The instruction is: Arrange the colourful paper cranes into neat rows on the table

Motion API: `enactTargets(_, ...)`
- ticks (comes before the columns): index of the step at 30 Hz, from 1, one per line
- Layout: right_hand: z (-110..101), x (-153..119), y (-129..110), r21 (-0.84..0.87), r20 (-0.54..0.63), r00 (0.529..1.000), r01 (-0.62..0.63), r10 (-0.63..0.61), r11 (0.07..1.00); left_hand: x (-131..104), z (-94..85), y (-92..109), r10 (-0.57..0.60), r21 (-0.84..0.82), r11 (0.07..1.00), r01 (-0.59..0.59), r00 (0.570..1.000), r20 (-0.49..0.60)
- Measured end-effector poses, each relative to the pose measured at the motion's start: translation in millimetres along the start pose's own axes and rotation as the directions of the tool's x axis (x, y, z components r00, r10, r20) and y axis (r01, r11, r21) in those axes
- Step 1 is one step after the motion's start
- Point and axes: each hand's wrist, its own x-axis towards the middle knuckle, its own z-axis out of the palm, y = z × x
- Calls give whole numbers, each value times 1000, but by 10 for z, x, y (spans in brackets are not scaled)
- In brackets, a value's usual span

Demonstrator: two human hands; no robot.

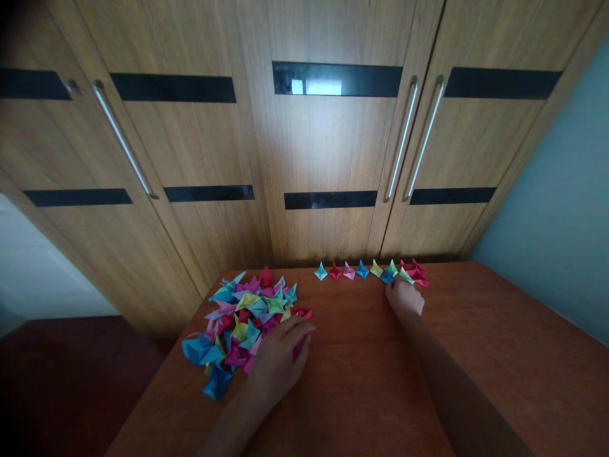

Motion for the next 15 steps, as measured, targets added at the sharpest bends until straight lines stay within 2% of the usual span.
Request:
enactTargets(10,-4,-5,66,40,4,1000,-15,14,999,14,-2,-3,10,0,1000,-10,1000,3)
enactTargets(15,-24,-203,71,70,12,1000,-6,5,998,44,-68,-67,-5,3,1000,5,1000,-26)
